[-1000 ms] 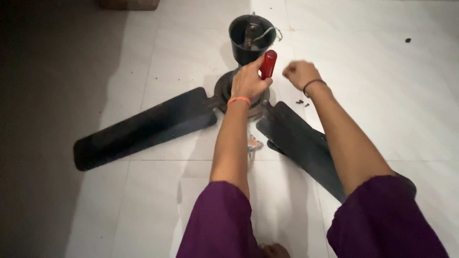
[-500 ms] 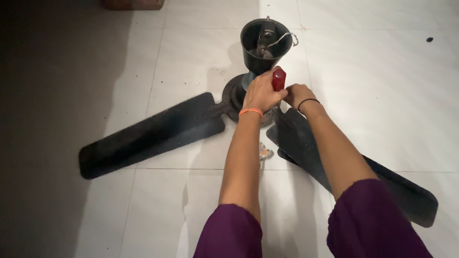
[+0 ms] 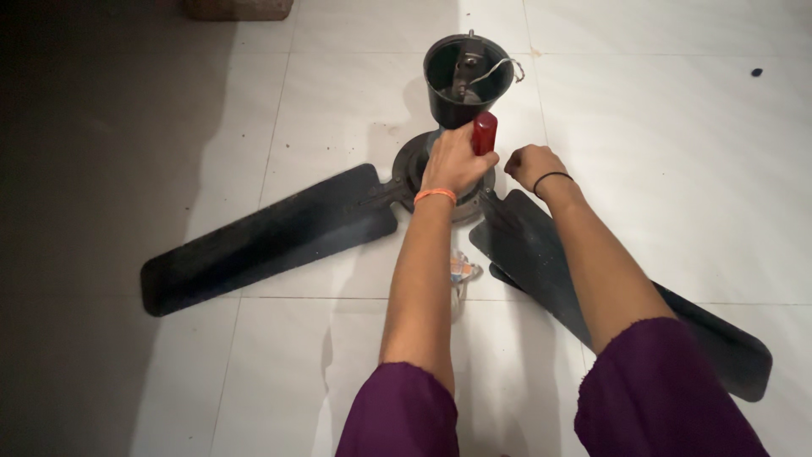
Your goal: The person uses a red-handled screwdriver to loosen and remove screws from the blade brackets of a ceiling fan lying on the floor. The person removes several screws and places them on the floor, then wipes the fan hub with a cloth.
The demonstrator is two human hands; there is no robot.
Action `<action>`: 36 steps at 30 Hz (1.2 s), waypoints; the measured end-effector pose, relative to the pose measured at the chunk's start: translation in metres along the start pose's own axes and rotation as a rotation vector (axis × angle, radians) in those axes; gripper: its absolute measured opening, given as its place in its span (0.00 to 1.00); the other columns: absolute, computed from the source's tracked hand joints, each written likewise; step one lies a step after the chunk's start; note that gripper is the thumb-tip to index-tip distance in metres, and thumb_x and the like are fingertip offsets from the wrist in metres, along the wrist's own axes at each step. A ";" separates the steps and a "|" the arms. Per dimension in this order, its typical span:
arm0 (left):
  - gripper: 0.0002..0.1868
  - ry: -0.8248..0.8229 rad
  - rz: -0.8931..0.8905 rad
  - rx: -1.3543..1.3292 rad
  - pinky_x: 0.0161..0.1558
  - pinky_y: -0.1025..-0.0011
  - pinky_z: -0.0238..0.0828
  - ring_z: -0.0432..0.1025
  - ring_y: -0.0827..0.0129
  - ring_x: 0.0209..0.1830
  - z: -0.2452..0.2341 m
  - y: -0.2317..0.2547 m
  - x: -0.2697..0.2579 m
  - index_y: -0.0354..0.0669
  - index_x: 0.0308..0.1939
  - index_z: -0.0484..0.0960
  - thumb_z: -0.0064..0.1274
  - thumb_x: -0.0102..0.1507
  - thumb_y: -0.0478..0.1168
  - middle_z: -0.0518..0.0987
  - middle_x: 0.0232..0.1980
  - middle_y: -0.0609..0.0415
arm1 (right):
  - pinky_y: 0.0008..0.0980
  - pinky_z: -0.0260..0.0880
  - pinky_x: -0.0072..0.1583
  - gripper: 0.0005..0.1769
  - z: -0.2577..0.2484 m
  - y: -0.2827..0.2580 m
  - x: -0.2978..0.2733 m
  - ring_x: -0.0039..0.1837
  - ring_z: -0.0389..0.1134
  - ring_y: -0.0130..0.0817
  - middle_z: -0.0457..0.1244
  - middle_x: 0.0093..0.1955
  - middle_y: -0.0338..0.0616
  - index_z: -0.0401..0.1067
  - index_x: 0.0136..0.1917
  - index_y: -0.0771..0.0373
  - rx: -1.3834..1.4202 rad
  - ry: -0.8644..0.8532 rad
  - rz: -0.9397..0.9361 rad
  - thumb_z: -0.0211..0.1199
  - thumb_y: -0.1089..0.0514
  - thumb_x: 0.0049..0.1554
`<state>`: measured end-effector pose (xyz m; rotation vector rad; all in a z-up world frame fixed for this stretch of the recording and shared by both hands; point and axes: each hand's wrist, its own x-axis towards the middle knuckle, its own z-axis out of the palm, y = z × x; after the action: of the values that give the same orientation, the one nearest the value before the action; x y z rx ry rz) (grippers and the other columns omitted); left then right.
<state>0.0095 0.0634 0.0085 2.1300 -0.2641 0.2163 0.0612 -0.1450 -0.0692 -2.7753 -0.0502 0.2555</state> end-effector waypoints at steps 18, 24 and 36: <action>0.22 -0.005 0.073 -0.052 0.49 0.51 0.71 0.75 0.39 0.46 0.033 -0.026 0.018 0.38 0.46 0.81 0.61 0.50 0.45 0.83 0.43 0.36 | 0.45 0.70 0.63 0.15 0.054 0.017 0.024 0.60 0.72 0.49 0.71 0.55 0.51 0.81 0.53 0.54 -0.072 -0.076 0.029 0.67 0.56 0.52; 0.18 -0.086 0.007 -0.054 0.52 0.54 0.74 0.78 0.42 0.48 0.032 -0.024 0.016 0.41 0.44 0.82 0.61 0.52 0.44 0.84 0.44 0.38 | 0.47 0.69 0.64 0.16 0.094 0.037 0.037 0.61 0.70 0.52 0.70 0.57 0.56 0.79 0.57 0.54 -0.021 -0.003 0.061 0.66 0.51 0.56; 0.19 -0.094 -0.007 -0.069 0.50 0.53 0.73 0.76 0.41 0.47 0.031 -0.017 0.013 0.47 0.46 0.82 0.59 0.51 0.44 0.84 0.43 0.39 | 0.50 0.72 0.59 0.10 0.111 0.062 0.057 0.55 0.72 0.58 0.70 0.49 0.60 0.82 0.48 0.60 -0.051 0.165 0.099 0.62 0.57 0.58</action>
<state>0.0284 0.0447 -0.0181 2.0753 -0.3150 0.1020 0.0967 -0.1610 -0.2024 -2.8423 0.1240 0.0501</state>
